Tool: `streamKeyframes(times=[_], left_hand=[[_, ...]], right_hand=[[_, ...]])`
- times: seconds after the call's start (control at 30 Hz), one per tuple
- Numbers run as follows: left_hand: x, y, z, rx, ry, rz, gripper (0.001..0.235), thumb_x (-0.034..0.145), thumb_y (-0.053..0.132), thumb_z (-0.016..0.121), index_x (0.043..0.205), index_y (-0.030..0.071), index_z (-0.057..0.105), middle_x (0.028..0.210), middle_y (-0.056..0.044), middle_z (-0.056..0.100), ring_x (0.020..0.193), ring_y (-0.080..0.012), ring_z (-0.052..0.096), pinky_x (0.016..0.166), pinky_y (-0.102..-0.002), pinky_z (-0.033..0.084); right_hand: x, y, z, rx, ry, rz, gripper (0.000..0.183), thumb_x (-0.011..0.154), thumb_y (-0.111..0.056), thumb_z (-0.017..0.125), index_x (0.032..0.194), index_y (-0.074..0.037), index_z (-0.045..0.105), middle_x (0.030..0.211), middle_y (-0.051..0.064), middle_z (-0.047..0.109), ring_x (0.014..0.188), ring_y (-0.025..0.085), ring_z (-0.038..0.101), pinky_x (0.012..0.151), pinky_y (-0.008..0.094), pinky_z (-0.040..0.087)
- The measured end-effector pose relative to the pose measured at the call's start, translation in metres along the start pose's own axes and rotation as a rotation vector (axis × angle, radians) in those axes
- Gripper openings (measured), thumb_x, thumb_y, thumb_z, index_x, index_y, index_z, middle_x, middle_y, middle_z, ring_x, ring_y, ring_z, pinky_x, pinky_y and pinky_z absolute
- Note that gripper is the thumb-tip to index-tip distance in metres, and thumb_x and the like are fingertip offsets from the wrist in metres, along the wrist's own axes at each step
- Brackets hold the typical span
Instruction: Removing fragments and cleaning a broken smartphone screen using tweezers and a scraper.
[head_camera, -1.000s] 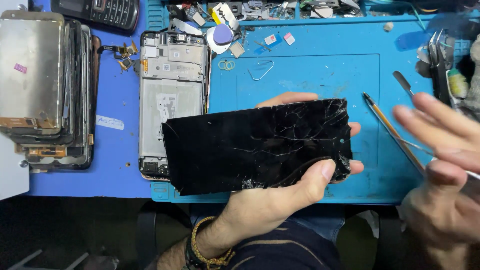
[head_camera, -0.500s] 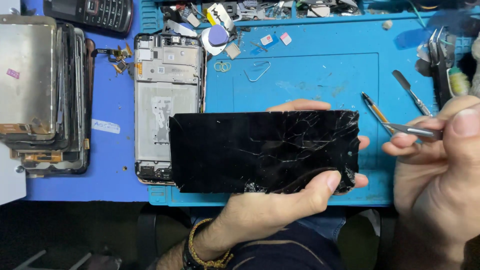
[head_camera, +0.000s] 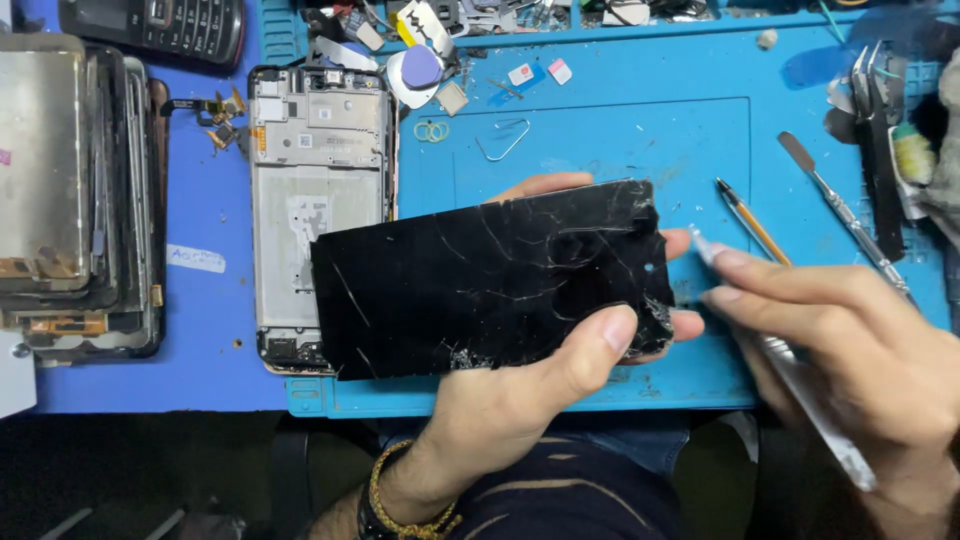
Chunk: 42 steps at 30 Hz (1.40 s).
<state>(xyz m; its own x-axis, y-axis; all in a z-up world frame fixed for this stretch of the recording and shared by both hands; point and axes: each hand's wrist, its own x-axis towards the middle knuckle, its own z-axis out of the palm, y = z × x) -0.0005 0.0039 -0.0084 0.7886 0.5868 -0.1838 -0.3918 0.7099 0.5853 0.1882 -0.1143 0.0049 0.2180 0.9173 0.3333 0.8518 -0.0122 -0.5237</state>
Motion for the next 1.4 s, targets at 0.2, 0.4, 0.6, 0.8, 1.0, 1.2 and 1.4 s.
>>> streamKeyframes(times=[0.2, 0.4, 0.6, 0.8, 1.0, 1.2, 1.4], left_hand=[[0.000, -0.004, 0.000, 0.080, 0.004, 0.052, 0.067, 0.103, -0.004, 0.057, 0.161, 0.003, 0.024, 0.140, -0.029, 0.059, 0.114, -0.0341, 0.071, 0.104, -0.046, 0.063], [0.001, -0.001, 0.005, 0.138, 0.056, 0.025, 0.069, 0.101, -0.002, 0.057, 0.159, 0.005, 0.022, 0.142, -0.030, 0.060, 0.113, -0.0337, 0.072, 0.095, -0.041, 0.064], [0.001, -0.002, 0.006, 0.186, 0.067, 0.047, 0.068, 0.101, -0.001, 0.059, 0.159, 0.004, 0.024, 0.141, -0.031, 0.060, 0.112, -0.0340, 0.073, 0.091, -0.039, 0.065], [0.001, -0.005, 0.007, 0.152, 0.055, 0.049, 0.068, 0.100, -0.001, 0.059, 0.158, 0.005, 0.024, 0.140, -0.030, 0.060, 0.112, -0.0332, 0.072, 0.094, -0.041, 0.065], [-0.001, -0.006, 0.004, 0.067, 0.024, 0.042, 0.068, 0.100, -0.003, 0.060, 0.158, 0.004, 0.025, 0.140, -0.028, 0.060, 0.114, -0.0321, 0.071, 0.099, -0.044, 0.063], [-0.001, -0.006, 0.002, 0.054, 0.007, 0.038, 0.068, 0.101, -0.003, 0.060, 0.159, 0.004, 0.025, 0.141, -0.028, 0.060, 0.113, -0.0337, 0.071, 0.100, -0.045, 0.062], [0.000, -0.002, 0.003, 0.038, 0.001, 0.019, 0.069, 0.099, -0.003, 0.060, 0.158, 0.005, 0.025, 0.140, -0.029, 0.060, 0.113, -0.0347, 0.071, 0.098, -0.046, 0.063]], right_hand=[[0.010, -0.007, -0.008, -0.096, -0.166, -0.081, 0.024, 0.075, -0.001, 0.084, 0.095, -0.003, 0.072, 0.107, 0.012, 0.075, 0.115, 0.033, 0.071, 0.093, 0.044, 0.058], [-0.003, -0.001, -0.008, -0.132, -0.106, -0.067, 0.021, 0.079, -0.001, 0.084, 0.097, -0.005, 0.074, 0.104, 0.009, 0.075, 0.119, 0.035, 0.069, 0.104, 0.053, 0.053], [-0.007, 0.003, -0.010, -0.100, -0.123, -0.044, 0.026, 0.080, -0.002, 0.081, 0.099, -0.006, 0.063, 0.112, 0.008, 0.075, 0.125, 0.036, 0.067, 0.111, 0.055, 0.050], [0.001, 0.003, -0.010, -0.206, -0.181, -0.173, 0.031, 0.072, -0.005, 0.081, 0.098, -0.008, 0.064, 0.122, 0.006, 0.071, 0.131, 0.037, 0.059, 0.110, 0.060, 0.046], [0.008, 0.004, -0.008, -0.196, -0.216, -0.207, 0.031, 0.073, -0.007, 0.079, 0.101, -0.005, 0.064, 0.121, 0.008, 0.068, 0.133, 0.037, 0.057, 0.115, 0.063, 0.045], [-0.004, 0.017, -0.012, -0.090, -0.215, -0.154, 0.019, 0.089, -0.015, 0.058, 0.105, -0.006, 0.061, 0.129, 0.011, 0.067, 0.135, 0.040, 0.058, 0.119, 0.062, 0.042], [-0.008, 0.022, -0.010, 0.053, -0.017, -0.019, 0.047, 0.109, -0.044, 0.032, 0.122, -0.001, 0.045, 0.127, 0.017, 0.068, 0.144, 0.044, 0.059, 0.124, 0.058, 0.046]])
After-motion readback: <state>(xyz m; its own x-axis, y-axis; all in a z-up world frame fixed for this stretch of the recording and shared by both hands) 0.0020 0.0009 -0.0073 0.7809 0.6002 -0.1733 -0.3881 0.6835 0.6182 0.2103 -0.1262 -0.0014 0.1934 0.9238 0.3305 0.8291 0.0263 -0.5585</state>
